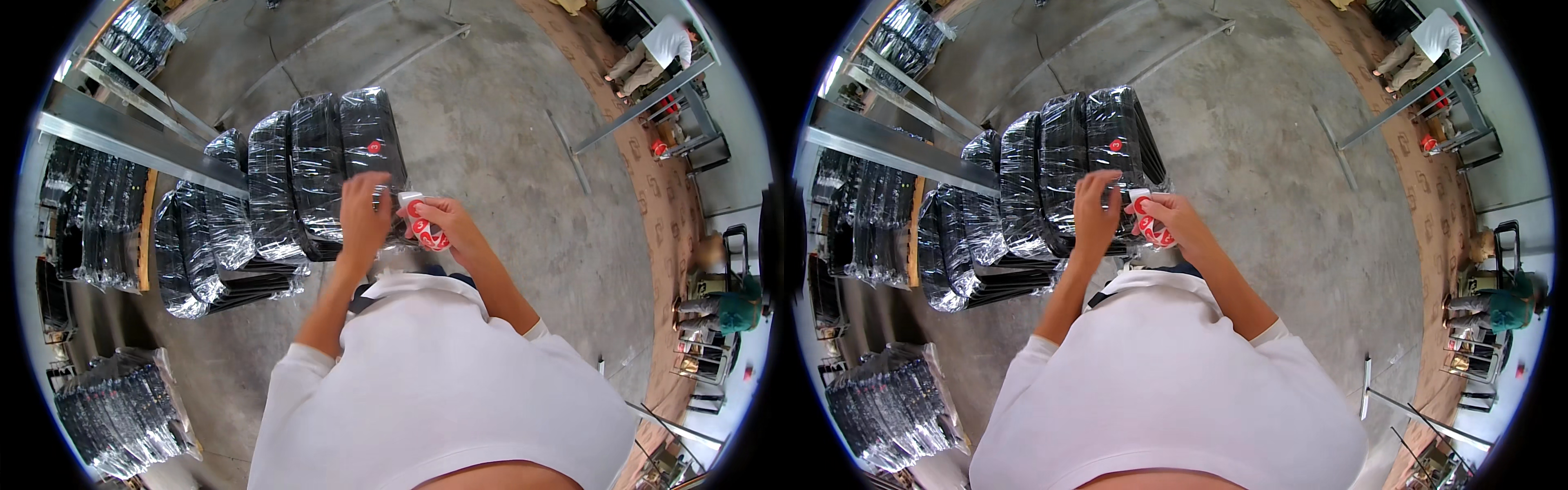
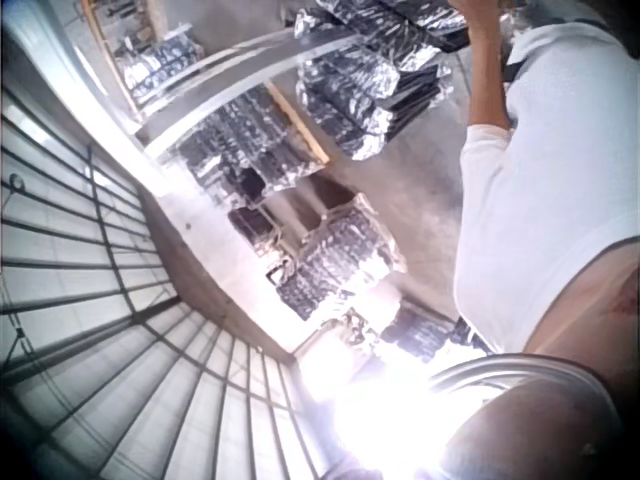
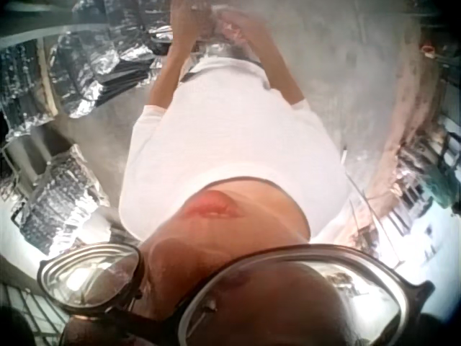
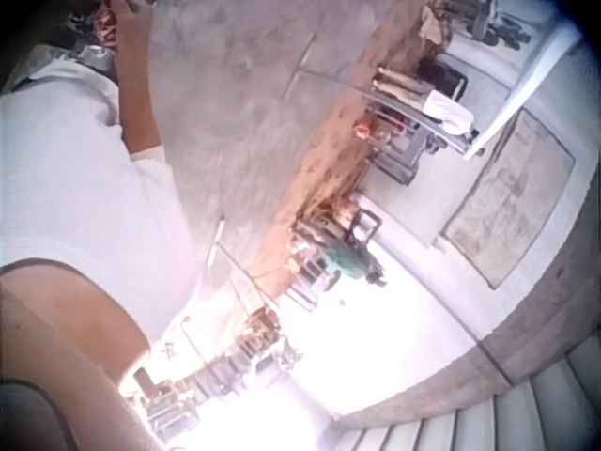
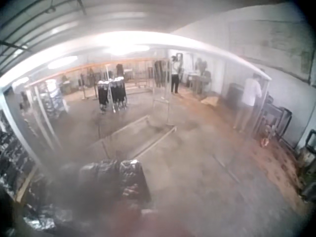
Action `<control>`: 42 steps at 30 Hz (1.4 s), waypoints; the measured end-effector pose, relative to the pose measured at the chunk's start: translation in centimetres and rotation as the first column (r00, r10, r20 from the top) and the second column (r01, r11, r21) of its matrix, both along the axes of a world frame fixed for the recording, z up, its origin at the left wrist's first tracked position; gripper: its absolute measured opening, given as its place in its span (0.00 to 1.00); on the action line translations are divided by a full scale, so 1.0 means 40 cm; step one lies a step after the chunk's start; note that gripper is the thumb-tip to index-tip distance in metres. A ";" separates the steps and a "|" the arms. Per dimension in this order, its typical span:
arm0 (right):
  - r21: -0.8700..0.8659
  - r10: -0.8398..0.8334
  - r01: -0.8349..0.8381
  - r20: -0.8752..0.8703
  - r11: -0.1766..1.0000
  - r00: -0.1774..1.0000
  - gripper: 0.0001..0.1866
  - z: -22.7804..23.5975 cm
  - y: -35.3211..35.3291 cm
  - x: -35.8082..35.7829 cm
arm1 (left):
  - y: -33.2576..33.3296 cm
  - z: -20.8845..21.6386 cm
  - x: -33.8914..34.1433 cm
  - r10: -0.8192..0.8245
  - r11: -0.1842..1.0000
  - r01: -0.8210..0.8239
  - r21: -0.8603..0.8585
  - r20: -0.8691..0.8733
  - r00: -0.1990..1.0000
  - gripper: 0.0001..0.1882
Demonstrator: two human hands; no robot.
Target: The person walks through a warehouse and applies red circular stickers to stacks of black wrapped items on pallets. They retrieve the stickers from a table, peel them off, and press them onto the plastic-wrapped bundles. The person also briefly handles a white roll of tape and adjusts their position around the pallets.
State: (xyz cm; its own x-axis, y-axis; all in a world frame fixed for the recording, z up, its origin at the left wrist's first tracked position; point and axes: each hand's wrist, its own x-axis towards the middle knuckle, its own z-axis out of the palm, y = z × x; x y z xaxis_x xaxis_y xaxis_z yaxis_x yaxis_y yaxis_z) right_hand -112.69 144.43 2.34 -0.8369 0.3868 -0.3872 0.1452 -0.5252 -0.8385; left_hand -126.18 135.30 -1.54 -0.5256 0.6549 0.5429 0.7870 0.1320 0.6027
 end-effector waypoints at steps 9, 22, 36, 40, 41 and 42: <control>0.035 0.016 -0.016 0.003 0.999 1.000 0.14 0.007 -0.019 0.040 | 0.177 -0.204 -0.206 0.355 0.882 -0.335 -0.332 -0.003 0.935 0.17; -0.024 -0.031 0.030 -0.024 0.999 0.999 0.13 -0.019 -0.011 0.086 | 0.207 -0.229 -0.253 0.347 0.871 -0.268 -0.412 0.130 0.929 0.16; -0.046 0.025 -0.027 -0.044 0.999 0.999 0.14 -0.021 0.000 0.090 | 0.218 -0.215 -0.281 0.234 0.934 -0.213 -0.287 0.042 0.971 0.06; -0.033 0.042 -0.044 -0.046 0.999 0.998 0.14 -0.030 0.002 0.085 | 0.217 -0.174 -0.276 0.206 0.913 -0.133 -0.387 0.153 0.967 0.06; -0.029 0.048 -0.049 -0.044 0.998 0.998 0.14 -0.031 0.001 0.083 | 0.215 -0.168 -0.275 0.203 0.907 -0.121 -0.404 0.166 0.965 0.06; -0.036 0.050 -0.052 -0.042 0.998 0.998 0.14 -0.028 -0.002 0.082 | 0.213 -0.175 -0.281 0.195 0.912 -0.118 -0.394 0.161 0.967 0.06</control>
State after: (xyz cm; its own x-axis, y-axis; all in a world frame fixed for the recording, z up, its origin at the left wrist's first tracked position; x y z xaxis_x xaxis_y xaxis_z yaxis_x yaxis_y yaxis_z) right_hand -109.42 144.36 1.23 -0.8706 0.3292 -0.3657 0.1388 -0.5487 -0.8244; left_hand -137.41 143.82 -8.54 -0.7076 0.6908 0.1487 0.6107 0.4920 0.6205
